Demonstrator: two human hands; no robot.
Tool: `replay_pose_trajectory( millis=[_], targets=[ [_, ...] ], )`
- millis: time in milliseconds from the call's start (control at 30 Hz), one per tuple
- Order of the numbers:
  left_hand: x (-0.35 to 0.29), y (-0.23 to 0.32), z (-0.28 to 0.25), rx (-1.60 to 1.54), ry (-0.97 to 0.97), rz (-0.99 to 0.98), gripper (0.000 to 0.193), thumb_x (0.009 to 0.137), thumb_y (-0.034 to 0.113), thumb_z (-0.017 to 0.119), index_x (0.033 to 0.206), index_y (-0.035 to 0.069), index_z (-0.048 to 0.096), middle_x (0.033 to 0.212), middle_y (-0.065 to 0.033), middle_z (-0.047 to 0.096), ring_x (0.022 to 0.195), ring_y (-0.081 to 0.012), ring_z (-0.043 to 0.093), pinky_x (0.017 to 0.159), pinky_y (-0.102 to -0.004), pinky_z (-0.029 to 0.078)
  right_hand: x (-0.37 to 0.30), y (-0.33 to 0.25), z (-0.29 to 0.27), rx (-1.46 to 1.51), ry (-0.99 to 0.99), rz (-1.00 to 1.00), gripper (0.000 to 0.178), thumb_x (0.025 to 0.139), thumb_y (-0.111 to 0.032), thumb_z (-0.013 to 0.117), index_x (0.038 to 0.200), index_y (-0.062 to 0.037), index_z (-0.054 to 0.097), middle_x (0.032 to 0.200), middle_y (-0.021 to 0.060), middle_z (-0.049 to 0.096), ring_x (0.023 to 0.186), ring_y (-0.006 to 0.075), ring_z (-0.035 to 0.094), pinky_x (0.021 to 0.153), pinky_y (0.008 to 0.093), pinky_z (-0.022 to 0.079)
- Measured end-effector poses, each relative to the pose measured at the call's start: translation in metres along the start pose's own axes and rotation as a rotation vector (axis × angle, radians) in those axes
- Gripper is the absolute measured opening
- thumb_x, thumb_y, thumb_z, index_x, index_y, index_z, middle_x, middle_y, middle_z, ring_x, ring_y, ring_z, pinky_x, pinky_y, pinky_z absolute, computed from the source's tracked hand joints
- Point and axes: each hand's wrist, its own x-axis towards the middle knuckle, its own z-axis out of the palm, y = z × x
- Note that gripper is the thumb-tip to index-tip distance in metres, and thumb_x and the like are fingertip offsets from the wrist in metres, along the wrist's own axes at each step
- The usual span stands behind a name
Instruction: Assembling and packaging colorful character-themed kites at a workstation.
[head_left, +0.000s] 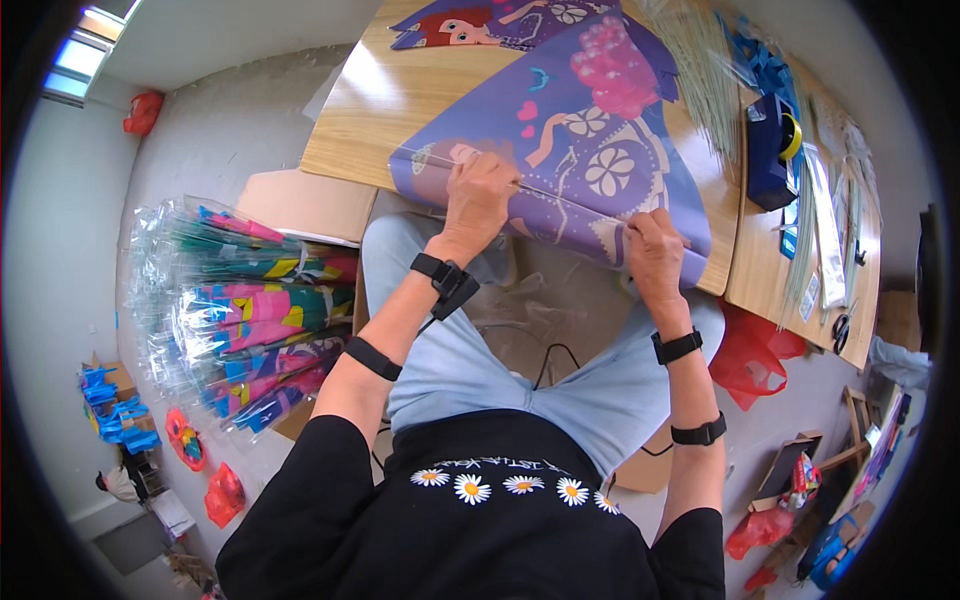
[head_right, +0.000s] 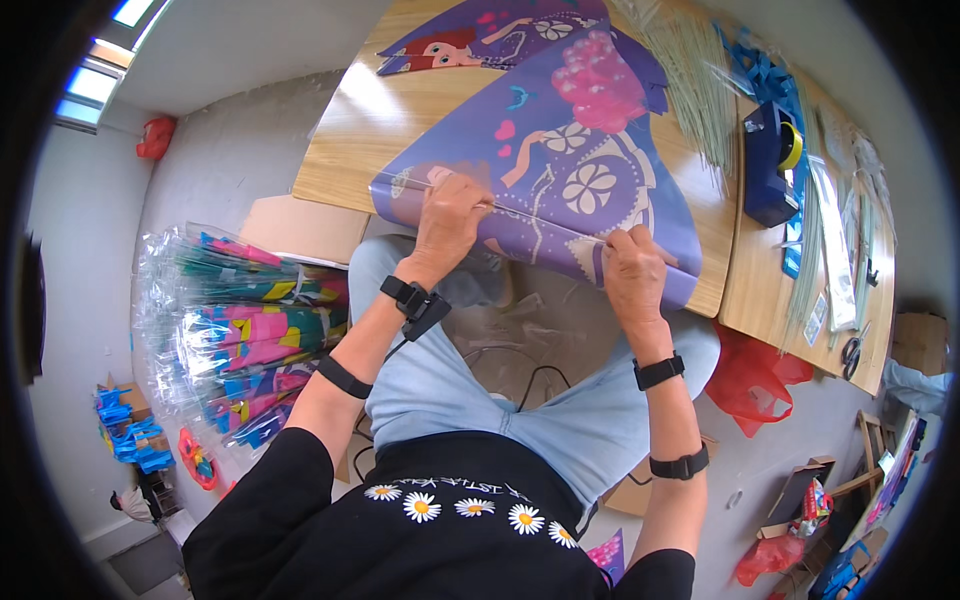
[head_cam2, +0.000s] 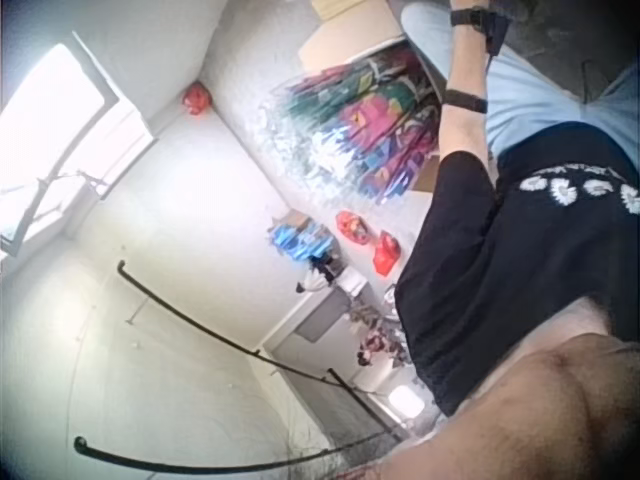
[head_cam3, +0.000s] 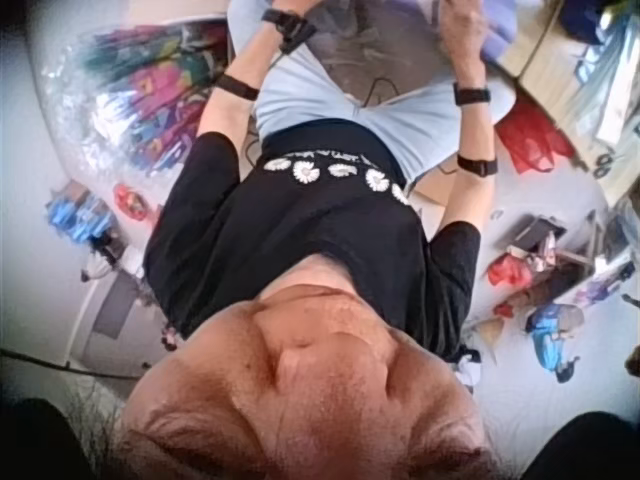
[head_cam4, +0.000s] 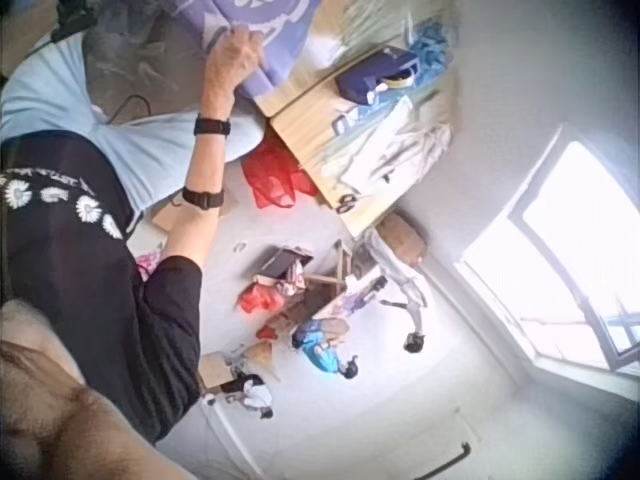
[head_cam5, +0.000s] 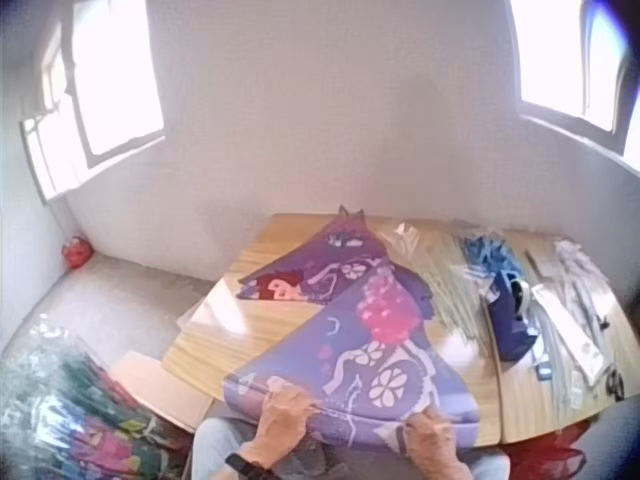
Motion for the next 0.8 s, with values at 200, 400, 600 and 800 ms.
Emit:
replay_pose_trajectory(
  millis=[200,400,600,800],
  targets=[
    [0.003,-0.027,-0.021,0.041,0.083,-0.074,0.008,0.077,0.007,0.07,0.084,0.011,0.069,0.093,-0.0057,0.062,0.098,-0.0282,0.058,0.086,-0.0412,0.041,0.002,0.001,-0.006,-0.022,-0.015,-0.047,0.01,0.078,0.0,0.068,0.086,-0.005,0.065,0.086,0.0131,0.059,0.077,0.036,0.061,0.068,0.0441,0.048],
    [0.005,-0.031,-0.028,0.048,0.048,-0.068,0.009,0.077,0.008,0.069,0.086,0.011,0.07,0.094,-0.0061,0.062,0.099,-0.0285,0.058,0.087,-0.0417,0.041,0.001,0.006,-0.008,0.018,-0.016,-0.047,0.006,0.08,-0.002,0.066,0.086,-0.0045,0.065,0.084,0.0134,0.059,0.076,0.0362,0.061,0.067,0.0429,0.047],
    [0.009,-0.053,-0.041,0.121,0.155,-0.123,0.009,0.076,0.007,0.068,0.084,0.007,0.072,0.086,-0.0084,0.061,0.089,-0.0291,0.058,0.08,-0.0411,0.043,0.001,0.003,-0.019,0.071,-0.041,0.006,0.005,0.08,0.0,0.064,0.084,-0.0038,0.064,0.083,0.0141,0.057,0.074,0.0355,0.06,0.065,0.0428,0.046],
    [0.011,-0.046,-0.044,0.146,0.079,-0.025,0.008,0.075,0.01,0.071,0.083,0.009,0.072,0.087,-0.0059,0.06,0.091,-0.0275,0.056,0.085,-0.0404,0.04,0.002,0.002,-0.02,0.125,-0.035,0.027,0.007,0.079,0.005,0.062,0.084,-0.0007,0.063,0.081,0.014,0.057,0.072,0.0319,0.057,0.065,0.0386,0.046]
  ],
)
